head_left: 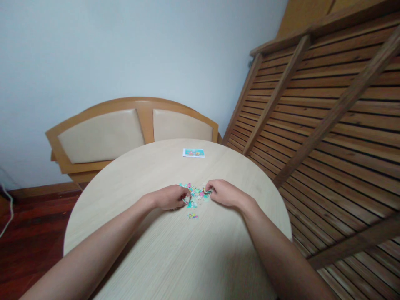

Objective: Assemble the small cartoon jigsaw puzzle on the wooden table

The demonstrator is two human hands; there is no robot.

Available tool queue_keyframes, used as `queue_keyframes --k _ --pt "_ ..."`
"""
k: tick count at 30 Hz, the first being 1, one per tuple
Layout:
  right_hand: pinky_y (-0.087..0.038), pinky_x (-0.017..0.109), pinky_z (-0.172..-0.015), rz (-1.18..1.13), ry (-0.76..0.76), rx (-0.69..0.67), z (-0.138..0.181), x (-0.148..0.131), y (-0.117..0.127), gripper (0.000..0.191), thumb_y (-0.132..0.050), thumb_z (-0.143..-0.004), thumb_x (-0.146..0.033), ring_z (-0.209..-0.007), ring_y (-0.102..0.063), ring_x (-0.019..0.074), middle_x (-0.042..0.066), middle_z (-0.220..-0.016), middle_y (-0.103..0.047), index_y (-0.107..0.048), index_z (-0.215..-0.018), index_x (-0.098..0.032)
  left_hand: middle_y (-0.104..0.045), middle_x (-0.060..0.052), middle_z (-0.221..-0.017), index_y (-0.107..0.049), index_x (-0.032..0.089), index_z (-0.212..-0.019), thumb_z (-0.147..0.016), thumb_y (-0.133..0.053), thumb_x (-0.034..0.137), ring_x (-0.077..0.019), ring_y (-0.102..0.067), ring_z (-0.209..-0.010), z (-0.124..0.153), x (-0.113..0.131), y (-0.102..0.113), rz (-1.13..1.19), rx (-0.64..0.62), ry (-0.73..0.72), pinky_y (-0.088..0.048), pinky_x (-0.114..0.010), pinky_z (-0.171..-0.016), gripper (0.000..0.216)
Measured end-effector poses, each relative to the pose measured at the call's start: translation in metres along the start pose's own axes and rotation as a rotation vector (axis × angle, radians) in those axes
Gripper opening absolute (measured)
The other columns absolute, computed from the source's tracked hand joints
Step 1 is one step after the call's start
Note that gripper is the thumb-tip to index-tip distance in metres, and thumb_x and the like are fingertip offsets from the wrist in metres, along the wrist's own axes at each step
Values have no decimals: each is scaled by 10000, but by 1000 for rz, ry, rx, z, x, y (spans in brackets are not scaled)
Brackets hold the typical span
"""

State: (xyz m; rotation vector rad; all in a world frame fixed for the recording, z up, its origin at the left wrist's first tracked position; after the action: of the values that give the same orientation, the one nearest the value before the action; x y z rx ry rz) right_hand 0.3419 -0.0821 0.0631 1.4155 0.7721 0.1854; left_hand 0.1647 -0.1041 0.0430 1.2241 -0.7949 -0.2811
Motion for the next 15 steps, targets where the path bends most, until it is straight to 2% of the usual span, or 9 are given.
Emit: queue_keyframes --k 3,7,11,13,15 --pt "-467 263 -820 10 23 33 -3 5 -2 375 -506 -757 -12 -911 -673 202 93 -1015 -749 -739 -1013 -156 -620 -2 -712 -630 184 -853 -820 -534 173 -144 -511 -626 0 4 4 -55 28 8 -377 -233 -593 102" --pt "-473 281 -893 -24 35 90 -9 19 -6 414 -449 -792 14 -980 -680 203 85 -1043 -753 -738 -1025 -168 -651 -14 -716 -631 180 -859 -860 -512 202 -145 -538 -612 0 3 10 -77 93 75 -370 -237 -579 121" --pt "-475 300 -924 -84 84 144 -12 21 -8 361 -465 -855 -33 -1008 -678 202 77 -1070 -750 -725 -1058 -179 -695 -36 -754 -655 175 -918 -907 -472 255 -162 -591 -624 0 -6 15 -87 160 144 -390 -251 -584 200" --pt "-479 307 -921 -114 114 154 -13 17 -9 334 -473 -885 -64 -1000 -677 199 70 -1072 -748 -717 -1077 -188 -727 -56 -843 -677 179 -1006 -917 -475 288 -186 -644 -715 0 -10 17 -71 188 164 -445 -265 -656 246" --pt "-477 328 -936 -120 149 161 -13 10 -11 292 -491 -919 -123 -1019 -664 208 75 -1081 -742 -711 -1100 -190 -728 -100 -1059 -668 172 -1140 -907 -532 358 -233 -668 -938 0 -12 18 -64 238 138 -483 -304 -825 328"
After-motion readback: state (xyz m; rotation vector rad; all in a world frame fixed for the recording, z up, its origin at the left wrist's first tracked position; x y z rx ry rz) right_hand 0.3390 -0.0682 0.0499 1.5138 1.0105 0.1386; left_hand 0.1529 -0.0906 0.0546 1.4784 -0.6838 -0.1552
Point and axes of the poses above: each hand's wrist, its own z-axis away from the middle knuckle, its own y-axis out of the back of the hand, x = y × z, the point moved 6 cm from there along -z, towards the middle knuckle
